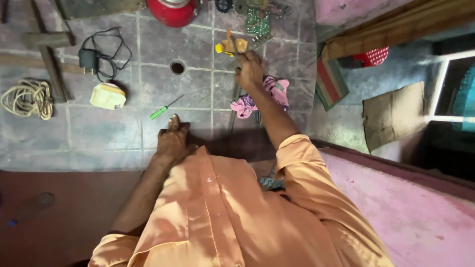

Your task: Repairing an electronic flashlight by disassembling the unit and checking internal components.

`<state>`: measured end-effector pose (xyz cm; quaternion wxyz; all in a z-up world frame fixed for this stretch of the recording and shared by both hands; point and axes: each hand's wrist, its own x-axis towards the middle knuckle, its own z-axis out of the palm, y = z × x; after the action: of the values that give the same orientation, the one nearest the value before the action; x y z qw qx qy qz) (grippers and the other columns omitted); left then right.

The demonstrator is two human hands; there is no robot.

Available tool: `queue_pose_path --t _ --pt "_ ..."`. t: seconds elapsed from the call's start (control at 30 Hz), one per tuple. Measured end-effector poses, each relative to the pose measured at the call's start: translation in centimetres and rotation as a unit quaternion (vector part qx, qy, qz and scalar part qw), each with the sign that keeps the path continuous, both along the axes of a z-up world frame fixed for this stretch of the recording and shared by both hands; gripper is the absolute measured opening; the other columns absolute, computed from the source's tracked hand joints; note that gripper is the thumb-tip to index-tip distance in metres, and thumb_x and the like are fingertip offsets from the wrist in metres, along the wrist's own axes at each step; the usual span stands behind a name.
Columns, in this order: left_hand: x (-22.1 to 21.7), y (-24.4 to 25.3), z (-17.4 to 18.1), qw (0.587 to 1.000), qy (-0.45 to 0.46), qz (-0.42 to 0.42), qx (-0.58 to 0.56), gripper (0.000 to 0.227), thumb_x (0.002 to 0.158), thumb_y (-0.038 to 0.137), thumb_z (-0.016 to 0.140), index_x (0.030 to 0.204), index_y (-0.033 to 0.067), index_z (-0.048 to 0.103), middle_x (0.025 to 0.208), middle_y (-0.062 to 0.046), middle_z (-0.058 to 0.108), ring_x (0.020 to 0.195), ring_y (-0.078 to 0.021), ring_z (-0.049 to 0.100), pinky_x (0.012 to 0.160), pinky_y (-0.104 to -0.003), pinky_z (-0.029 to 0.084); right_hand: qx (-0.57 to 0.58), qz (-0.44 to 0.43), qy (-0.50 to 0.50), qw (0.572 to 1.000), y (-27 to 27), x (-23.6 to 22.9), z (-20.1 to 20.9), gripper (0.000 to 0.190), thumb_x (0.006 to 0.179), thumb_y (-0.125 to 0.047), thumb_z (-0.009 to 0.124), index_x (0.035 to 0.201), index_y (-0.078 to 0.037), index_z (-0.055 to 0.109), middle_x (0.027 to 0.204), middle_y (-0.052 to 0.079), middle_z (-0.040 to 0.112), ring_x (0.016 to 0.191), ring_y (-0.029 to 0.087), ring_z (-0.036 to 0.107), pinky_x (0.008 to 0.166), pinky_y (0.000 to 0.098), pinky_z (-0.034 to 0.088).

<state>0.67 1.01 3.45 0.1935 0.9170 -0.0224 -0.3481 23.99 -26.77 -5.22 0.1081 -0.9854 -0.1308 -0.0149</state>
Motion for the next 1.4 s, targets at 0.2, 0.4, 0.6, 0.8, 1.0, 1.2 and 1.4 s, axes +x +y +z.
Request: queue_pose_path --t 0.2,0.4,0.6,0.8,1.0,1.2,1.4 --pt "-1.7 0.9 -0.3 0.997 -0.024 0.042 -0.054 0.094 0.075 0.049 0.082 0.154 0.0193 0.039 0.169 -0.018 0.009 0.156 -0.0294 0.018 0.118 -0.058 0.022 -0.045 -0.028 0.185 0.981 1.6 -0.4 6.3 0.033 0.075 -0.034 0.083 0.104 -0.02 0.078 0.135 0.003 0.061 0.135 0.028 0.051 0.111 0.0551 0.039" --pt "-0.8 0.9 1.1 0.998 0.007 0.041 -0.053 0.092 0.077 0.047 0.082 0.154 0.0167 0.041 0.17 -0.018 0.011 0.157 -0.0287 0.02 0.119 -0.057 0.024 0.042 -0.016 0.179 0.983 2.1 1.6 2.3 0.079 0.075 -0.04 0.086 0.143 -0.014 0.055 0.144 0.016 0.052 0.13 0.036 0.055 0.109 0.0462 0.047" --pt "-0.9 0.8 0.0 0.998 0.016 0.053 -0.042 0.092 0.076 0.047 0.083 0.154 0.02 0.042 0.171 -0.015 0.011 0.156 -0.0268 0.02 0.119 -0.057 0.024 0.474 -0.042 0.218 0.852 5.4 4.1 2.5 0.089 0.064 -0.014 0.074 0.147 -0.016 0.039 0.157 0.013 0.031 0.123 0.034 0.057 0.094 0.043 0.059" --pt "-0.8 1.0 -0.3 0.997 0.014 0.051 -0.049 0.093 0.075 0.049 0.084 0.152 0.0185 0.042 0.17 -0.012 0.012 0.157 -0.0261 0.018 0.118 -0.059 0.025 0.05 -0.093 -0.035 0.994 1.3 4.9 4.5 0.064 0.076 -0.005 0.074 0.138 -0.008 0.06 0.15 0.012 0.048 0.125 0.04 0.051 0.104 0.0484 0.044" --pt "-0.9 1.2 -1.2 0.997 0.021 0.049 -0.053 0.094 0.075 0.051 0.084 0.153 0.0193 0.042 0.171 -0.013 0.01 0.156 -0.0257 0.02 0.119 -0.059 0.025 -0.059 0.007 -0.087 0.994 -7.7 5.5 -2.7 0.022 0.092 -0.002 0.072 0.111 -0.011 0.077 0.136 0.007 0.065 0.128 0.036 0.053 0.111 0.0486 0.044" --pt "-0.8 1.1 -1.1 0.998 0.024 0.038 -0.041 0.095 0.076 0.052 0.083 0.154 0.0192 0.039 0.17 -0.015 0.01 0.156 -0.0266 0.02 0.119 -0.057 0.025 0.072 -0.026 -0.111 0.991 -6.6 1.6 2.8 0.044 0.068 -0.012 0.084 0.11 -0.005 0.075 0.123 0.013 0.061 0.118 0.037 0.056 0.101 0.0465 0.047" --pt "-0.8 1.3 -1.1 0.999 0.009 0.026 -0.037 0.094 0.076 0.051 0.082 0.154 0.0194 0.04 0.171 -0.017 0.012 0.153 -0.0288 0.028 0.118 -0.055 0.029 0.1 -0.042 -0.019 0.994 -8.5 3.1 -4.1 0.039 0.076 -0.01 0.077 0.115 -0.012 0.071 0.131 0.008 0.059 0.107 0.03 0.066 0.091 0.0429 0.058"
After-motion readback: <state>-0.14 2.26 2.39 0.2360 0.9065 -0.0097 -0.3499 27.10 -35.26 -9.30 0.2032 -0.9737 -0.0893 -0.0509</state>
